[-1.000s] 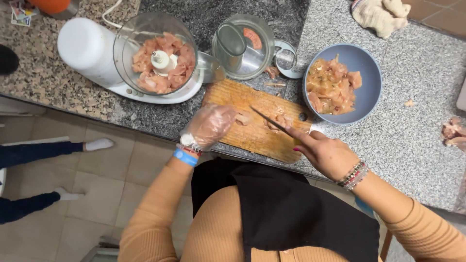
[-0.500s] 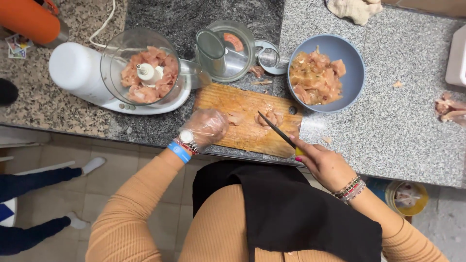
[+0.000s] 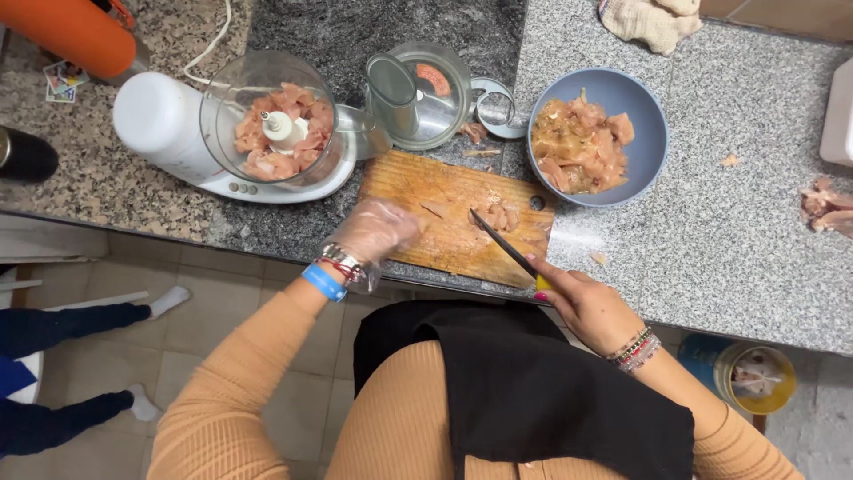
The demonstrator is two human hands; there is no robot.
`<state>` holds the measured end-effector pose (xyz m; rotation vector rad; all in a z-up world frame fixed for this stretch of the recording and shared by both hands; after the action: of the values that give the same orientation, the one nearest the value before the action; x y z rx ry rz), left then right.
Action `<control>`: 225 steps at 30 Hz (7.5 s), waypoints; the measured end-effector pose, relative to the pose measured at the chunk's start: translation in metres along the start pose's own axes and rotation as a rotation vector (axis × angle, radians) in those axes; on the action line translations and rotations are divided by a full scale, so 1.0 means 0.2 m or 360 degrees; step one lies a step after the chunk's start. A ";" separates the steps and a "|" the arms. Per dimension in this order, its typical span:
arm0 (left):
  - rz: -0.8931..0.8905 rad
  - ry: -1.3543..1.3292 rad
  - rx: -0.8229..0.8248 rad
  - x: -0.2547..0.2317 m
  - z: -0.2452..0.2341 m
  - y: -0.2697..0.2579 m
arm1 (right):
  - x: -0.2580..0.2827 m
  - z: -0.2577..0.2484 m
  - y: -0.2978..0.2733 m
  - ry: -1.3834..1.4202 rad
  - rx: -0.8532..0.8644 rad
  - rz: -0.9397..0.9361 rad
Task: Slicing raw chicken into smaller pieces on a wooden cutting board and transferring them to a bowl and food processor.
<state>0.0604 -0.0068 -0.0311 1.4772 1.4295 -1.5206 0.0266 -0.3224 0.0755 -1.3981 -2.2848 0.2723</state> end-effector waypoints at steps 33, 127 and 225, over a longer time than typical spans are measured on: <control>0.0066 0.0501 -0.1313 -0.16 0.15 -0.19 | 0.28 0.15 0.33 -0.0569 -0.0117 -0.0442; -0.0106 0.0684 -0.1123 0.02 0.00 -0.12 | 0.30 0.29 0.29 -0.0247 -0.0162 -0.0396; 0.0291 0.0663 -0.0713 -0.53 0.66 0.27 | -0.43 0.09 -0.33 0.0301 -0.0257 0.0295</control>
<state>0.0920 -0.1720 0.0279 1.6334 1.6762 -0.7393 -0.0007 -0.4279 0.0611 -1.6452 -2.0647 0.0108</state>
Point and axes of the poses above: each hand's wrist, its own y-axis towards the middle knuckle, its own z-axis out of the palm, x = y × z, the point moved 7 cm from there along y, towards the middle knuckle, and after that the axes turned 13 degrees about -y, right-handed, at the moved point
